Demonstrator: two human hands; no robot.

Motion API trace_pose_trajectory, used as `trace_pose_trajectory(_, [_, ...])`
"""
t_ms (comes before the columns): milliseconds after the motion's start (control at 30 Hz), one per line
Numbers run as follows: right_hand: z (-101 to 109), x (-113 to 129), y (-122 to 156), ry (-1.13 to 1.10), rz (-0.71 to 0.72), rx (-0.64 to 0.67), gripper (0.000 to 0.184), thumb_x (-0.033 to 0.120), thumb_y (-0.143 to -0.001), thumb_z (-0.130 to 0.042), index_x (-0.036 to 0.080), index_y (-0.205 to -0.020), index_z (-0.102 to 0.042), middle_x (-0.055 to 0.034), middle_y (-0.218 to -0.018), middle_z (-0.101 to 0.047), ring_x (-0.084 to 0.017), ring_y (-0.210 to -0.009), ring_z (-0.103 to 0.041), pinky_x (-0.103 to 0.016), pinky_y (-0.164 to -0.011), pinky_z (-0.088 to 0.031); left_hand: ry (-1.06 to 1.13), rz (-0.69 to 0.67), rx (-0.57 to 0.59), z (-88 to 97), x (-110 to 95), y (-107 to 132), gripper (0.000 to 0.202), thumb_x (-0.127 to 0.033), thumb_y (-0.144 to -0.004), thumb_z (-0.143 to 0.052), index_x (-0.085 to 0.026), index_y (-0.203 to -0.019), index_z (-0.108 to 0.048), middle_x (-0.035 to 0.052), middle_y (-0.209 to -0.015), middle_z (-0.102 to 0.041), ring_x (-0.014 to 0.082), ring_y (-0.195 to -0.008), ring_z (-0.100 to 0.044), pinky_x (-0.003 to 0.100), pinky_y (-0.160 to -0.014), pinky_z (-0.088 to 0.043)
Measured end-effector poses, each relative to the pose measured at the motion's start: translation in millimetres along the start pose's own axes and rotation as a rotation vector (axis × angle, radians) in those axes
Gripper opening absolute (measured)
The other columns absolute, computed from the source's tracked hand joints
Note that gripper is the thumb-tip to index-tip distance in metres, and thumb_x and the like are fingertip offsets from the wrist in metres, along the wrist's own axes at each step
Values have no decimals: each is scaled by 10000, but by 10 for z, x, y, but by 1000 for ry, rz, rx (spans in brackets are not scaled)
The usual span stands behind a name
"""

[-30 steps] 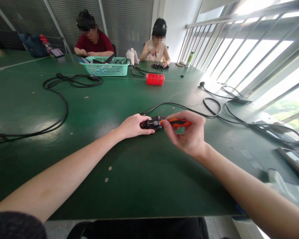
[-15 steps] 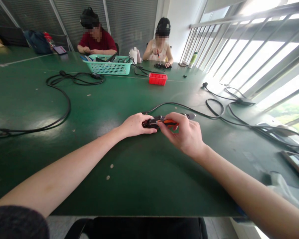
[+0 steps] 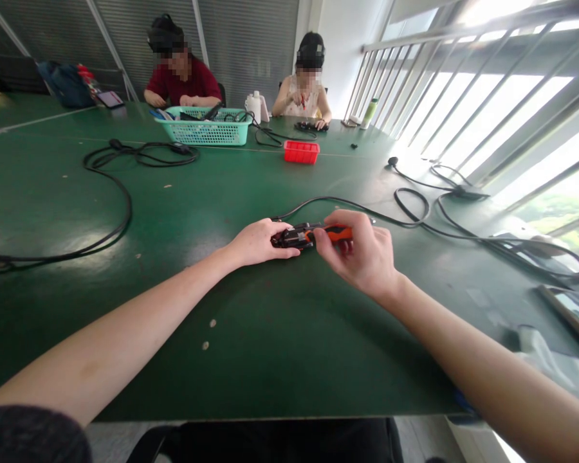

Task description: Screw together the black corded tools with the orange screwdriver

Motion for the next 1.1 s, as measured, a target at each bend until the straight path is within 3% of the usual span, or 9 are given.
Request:
trace_pose_trajectory(133, [116, -113, -3, 51, -47, -120, 183, 260, -881, -661, 232, -1012, -536, 57, -695, -648, -108, -481, -589, -239, -473, -432, -4, -11, -6, 4, 0, 0, 561, -695, -847, -687, -258, -1198, -714, 62, -910, -654, 247, -825, -626, 306, -674, -403])
trace_pose_trajectory(333, [156, -262, -9, 161, -102, -154, 160, 253, -842, -655, 241, -966, -555, 66, -647, -602, -110, -451, -539, -253, -478, -429, -17, -18, 7, -8, -1, 3, 570, -693, -861, -674, -252, -1222, -706, 70, -935, -664, 243, -843, -631, 302, -695, -421])
trace_pose_trajectory(633, [95, -225, -55, 150, -63, -70, 135, 277, -894, -654, 226, -995, -581, 66, -637, -619, -102, -479, -570, -241, -483, -363, -15, -15, 16, 8, -29, 6, 557, -687, -869, -672, -245, -1206, -707, 66, -933, -661, 243, -849, -643, 306, -699, -432])
trace_pose_trajectory(767, [50, -262, -24, 66, -108, -65, 299, 335, -902, -653, 204, -1145, -540, 28, -726, -669, -131, -511, -597, -263, -484, -408, -29, -8, 8, 8, -20, 8, 564, -694, -865, -672, -251, -1213, -704, 63, -927, -656, 243, -839, -640, 301, -677, -422])
trace_pose_trajectory(900, [-27, -315, 22, 17, -112, 2, 361, 338, -887, -659, 198, -1178, -497, 7, -801, -688, -142, -551, -622, -281, -509, -459, -33, -11, 2, 1, -9, 9, 552, -698, -864, -671, -248, -1181, -708, 62, -911, -656, 241, -828, -638, 302, -684, -426])
trace_pose_trajectory(1000, [12, -360, 32, 66, -149, -62, 320, 371, -915, -667, 213, -1138, -501, 42, -718, -636, -122, -480, -562, -271, -475, -423, -20, -19, 11, -3, -1, 5, 553, -687, -870, -669, -248, -1204, -701, 67, -942, -670, 247, -864, -644, 308, -711, -441])
trace_pose_trajectory(1100, [66, -389, 29, 49, -214, -150, 276, 389, -947, -647, 222, -1105, -493, 16, -775, -647, -111, -485, -544, -273, -485, -434, -12, -24, 15, -5, 4, -1, 552, -687, -875, -663, -249, -1209, -700, 68, -954, -676, 252, -883, -645, 316, -732, -451])
Point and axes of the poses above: each hand's wrist, its own y-axis away from the middle knuckle, its own z-axis out of the back of the hand, x = y × z, the point moved 5 cm from there along -y, towards the middle knuckle
